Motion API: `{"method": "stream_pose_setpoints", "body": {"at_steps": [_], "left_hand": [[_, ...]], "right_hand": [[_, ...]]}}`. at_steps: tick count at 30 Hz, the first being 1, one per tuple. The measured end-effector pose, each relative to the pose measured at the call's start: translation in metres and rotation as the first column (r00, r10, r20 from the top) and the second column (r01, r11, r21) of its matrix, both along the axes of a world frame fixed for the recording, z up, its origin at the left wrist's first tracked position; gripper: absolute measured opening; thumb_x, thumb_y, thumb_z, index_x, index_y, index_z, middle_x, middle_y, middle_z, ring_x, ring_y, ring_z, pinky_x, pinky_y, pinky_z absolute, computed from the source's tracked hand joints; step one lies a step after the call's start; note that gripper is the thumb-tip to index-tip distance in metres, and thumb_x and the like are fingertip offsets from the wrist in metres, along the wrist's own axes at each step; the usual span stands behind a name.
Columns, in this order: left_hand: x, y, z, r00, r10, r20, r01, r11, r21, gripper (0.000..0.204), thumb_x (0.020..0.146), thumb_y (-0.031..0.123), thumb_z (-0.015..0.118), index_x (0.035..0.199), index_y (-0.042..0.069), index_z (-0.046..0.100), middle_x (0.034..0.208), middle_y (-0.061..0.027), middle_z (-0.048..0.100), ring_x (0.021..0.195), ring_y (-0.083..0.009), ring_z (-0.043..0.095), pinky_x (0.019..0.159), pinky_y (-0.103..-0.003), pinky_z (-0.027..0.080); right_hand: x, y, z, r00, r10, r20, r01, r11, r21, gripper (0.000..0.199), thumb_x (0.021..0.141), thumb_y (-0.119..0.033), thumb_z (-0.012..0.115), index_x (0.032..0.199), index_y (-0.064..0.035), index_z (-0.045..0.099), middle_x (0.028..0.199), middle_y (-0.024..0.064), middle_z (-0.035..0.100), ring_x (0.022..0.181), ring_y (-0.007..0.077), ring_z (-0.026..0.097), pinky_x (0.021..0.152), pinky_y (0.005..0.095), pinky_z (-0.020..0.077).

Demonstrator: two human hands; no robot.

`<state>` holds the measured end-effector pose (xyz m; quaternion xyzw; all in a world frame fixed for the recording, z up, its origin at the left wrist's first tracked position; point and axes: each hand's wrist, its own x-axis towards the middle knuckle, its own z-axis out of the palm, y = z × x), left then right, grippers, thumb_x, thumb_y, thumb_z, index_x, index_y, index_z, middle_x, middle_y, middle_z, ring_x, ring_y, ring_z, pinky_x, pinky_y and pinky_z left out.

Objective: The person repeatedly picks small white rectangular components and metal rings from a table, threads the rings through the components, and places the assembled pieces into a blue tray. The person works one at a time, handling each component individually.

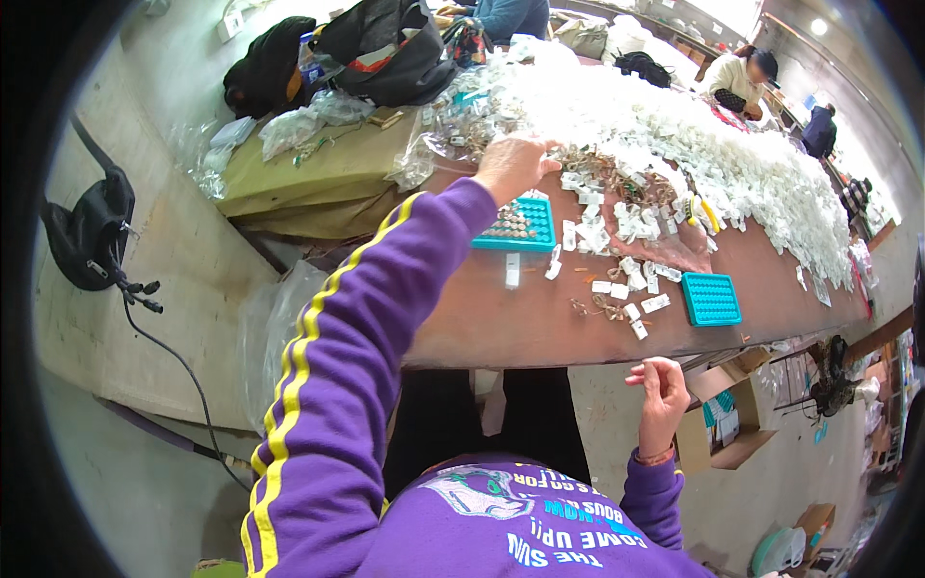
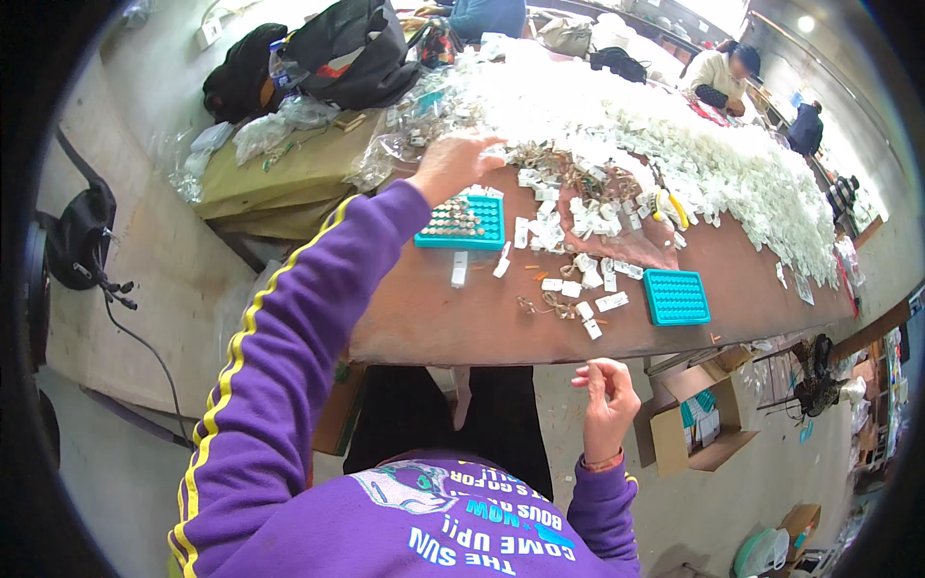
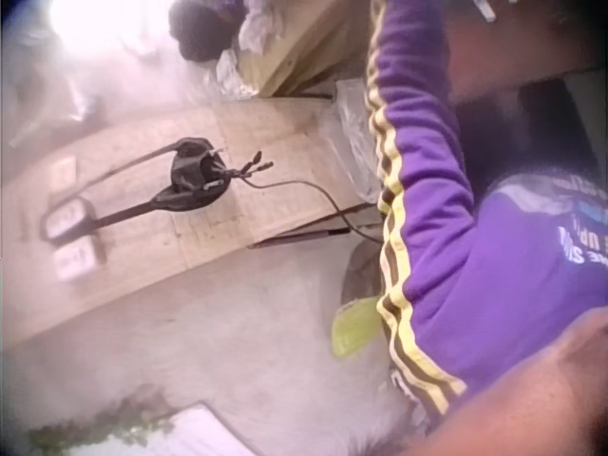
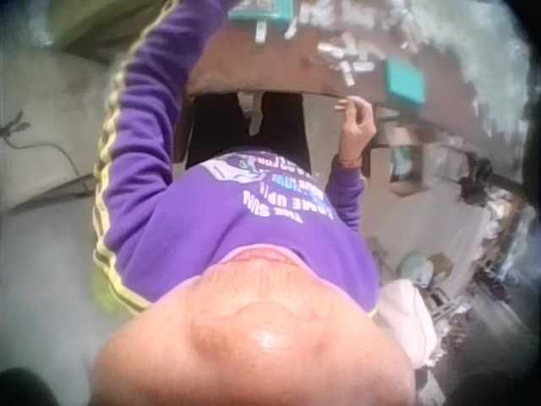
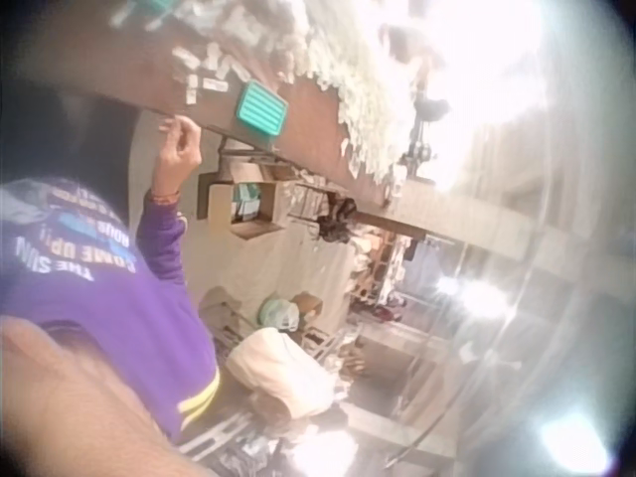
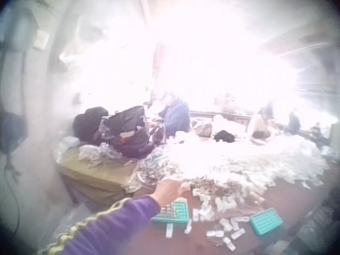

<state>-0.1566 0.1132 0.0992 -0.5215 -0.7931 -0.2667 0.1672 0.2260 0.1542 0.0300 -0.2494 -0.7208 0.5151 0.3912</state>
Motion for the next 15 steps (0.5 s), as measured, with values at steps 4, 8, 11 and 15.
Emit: {"method": "stream_pose_setpoints", "body": {"at_steps": [4,8,11,15], "left_hand": [[-0.007,0.063,-0.042,0.999,0.017,-0.03,-0.026,0.95,-0.31,0.026,0.084,0.028,0.065,0.103,0.01,0.069,0.093,-0.0163,0.069,0.094,-0.0329,0.066,0.08,-0.044,0.052],[-0.008,0.1,-0.07,0.985,0.116,-0.131,-0.153,0.932,-0.327,0.022,0.083,0.025,0.064,0.096,0.008,0.069,0.09,-0.0143,0.07,0.088,-0.0312,0.068,0.077,-0.043,0.053],[-0.019,0.11,-0.08,0.987,0.103,-0.122,-0.135,0.948,-0.288,0.016,0.079,0.017,0.063,0.088,0.007,0.07,0.086,-0.0164,0.07,0.084,-0.0328,0.069,0.075,-0.042,0.055],[-0.031,0.098,-0.062,0.997,0.067,0.045,-0.062,0.992,-0.106,0.014,0.075,0.014,0.061,0.083,0.006,0.071,0.079,-0.0167,0.069,0.076,-0.032,0.069,0.072,-0.041,0.054]], "right_hand": [[0.032,0.009,-0.004,0.996,-0.093,0.01,0.093,0.996,-0.005,0.006,0.094,-0.004,0.057,0.093,0.0018,0.06,0.078,0.007,0.064,0.067,0.0127,0.064,0.062,0.0232,0.0493],[0.06,0.017,-0.01,0.985,-0.168,0.038,0.17,0.985,-0.042,0.006,0.094,-0.004,0.057,0.094,0.0012,0.06,0.077,0.0068,0.063,0.065,0.0116,0.062,0.061,0.0233,0.0501],[0.069,0.024,-0.015,0.978,-0.205,0.043,0.207,0.976,-0.067,0.005,0.094,-0.003,0.057,0.094,0.0009,0.06,0.075,0.0062,0.063,0.064,0.0107,0.061,0.061,0.0234,0.0508],[0.064,0.028,-0.017,0.983,-0.175,0.062,0.179,0.982,-0.058,0.005,0.094,-0.002,0.057,0.095,0.0011,0.06,0.074,0.0058,0.063,0.064,0.0109,0.062,0.061,0.0237,0.0513]]}}
